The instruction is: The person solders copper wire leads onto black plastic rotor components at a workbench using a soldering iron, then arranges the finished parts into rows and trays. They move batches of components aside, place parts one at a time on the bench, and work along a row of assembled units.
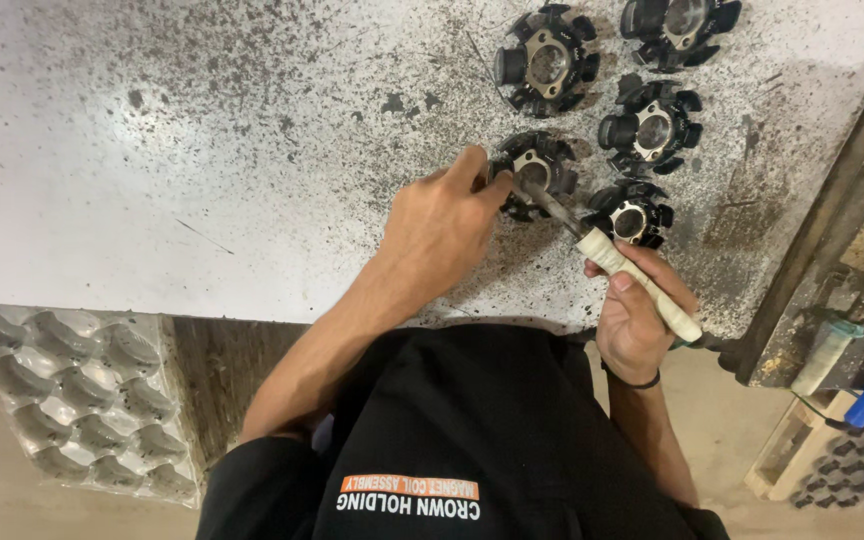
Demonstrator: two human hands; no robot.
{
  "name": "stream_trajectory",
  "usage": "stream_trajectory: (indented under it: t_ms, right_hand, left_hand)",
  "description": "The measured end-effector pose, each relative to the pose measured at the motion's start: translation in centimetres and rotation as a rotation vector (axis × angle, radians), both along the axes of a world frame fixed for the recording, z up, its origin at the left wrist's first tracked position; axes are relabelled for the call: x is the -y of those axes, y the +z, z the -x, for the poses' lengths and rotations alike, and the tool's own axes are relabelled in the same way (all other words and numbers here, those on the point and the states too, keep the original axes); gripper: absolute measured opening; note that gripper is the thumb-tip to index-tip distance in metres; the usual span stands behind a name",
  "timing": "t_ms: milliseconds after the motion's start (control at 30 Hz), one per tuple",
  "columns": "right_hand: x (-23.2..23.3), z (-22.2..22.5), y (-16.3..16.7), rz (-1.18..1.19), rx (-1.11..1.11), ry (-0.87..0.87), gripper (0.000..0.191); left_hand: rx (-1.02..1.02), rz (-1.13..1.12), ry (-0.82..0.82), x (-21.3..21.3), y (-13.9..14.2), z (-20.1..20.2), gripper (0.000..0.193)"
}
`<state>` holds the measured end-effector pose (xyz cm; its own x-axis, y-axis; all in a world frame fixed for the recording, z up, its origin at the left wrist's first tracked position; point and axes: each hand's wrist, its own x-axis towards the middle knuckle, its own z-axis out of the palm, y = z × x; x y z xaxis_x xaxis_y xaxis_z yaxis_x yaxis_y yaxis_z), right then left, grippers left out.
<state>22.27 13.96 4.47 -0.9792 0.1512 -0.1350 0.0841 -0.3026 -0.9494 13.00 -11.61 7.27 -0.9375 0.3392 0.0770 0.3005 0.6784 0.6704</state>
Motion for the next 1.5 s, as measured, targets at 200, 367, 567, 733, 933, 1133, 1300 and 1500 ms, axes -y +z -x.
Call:
stream_trajectory:
  t_ms: [200, 367, 567, 733, 933, 1133, 1300, 1500]
  right_hand:
    - [0.0, 0.0, -0.6, -0.016, -0.026, 0.024, 0.029]
    - [-0.2, -0.1, -0.4, -0.043, -0.018, 0.06, 0.03]
    - [-0.2, -0.2, -0.2, -0.111, -0.062, 0.063, 0.032]
    - [-0.1, 0.0, -0.5, -0.089, -0.08, 0.038, 0.031]
    - [0.0, -0.3, -0.6, -0.062, -0.088, 0.033, 0.032]
    - [-0.1, 0.0, -0.6, -0.06, -0.098, 0.05, 0.031]
    - [-0.1, 0.1, -0.7, -0.064, -0.128, 0.048, 0.031]
    - [-1.4, 1.7, 0.5, -0.01, -0.186, 0.119, 0.029]
  left_hand:
    - [0.082, -0.023, -0.016, 0.0, -0.8, 0.4, 0.024]
    - [0.017, -0.077, 0.005, 0.0, -0.9, 0.5, 0.023]
    - [-0.028, 0.011, 0.018, -0.8, -1.0, 0.2, 0.014]
    - [-0.086, 0.047, 0.025, -1.0, -1.3, -0.1, 0.01]
    - [-0.139, 0.035, 0.037, -0.9, -2.1, -0.8, 0.012]
    - [-0.204, 0.037, 0.044, -1.0, -3.5, -0.9, 0.013]
    - [-0.222, 0.003, 0.066, -1.0, -4.2, -1.0, 0.016]
    - [-0.172, 0.072, 0.007, -1.0, -1.8, 0.3, 0.017]
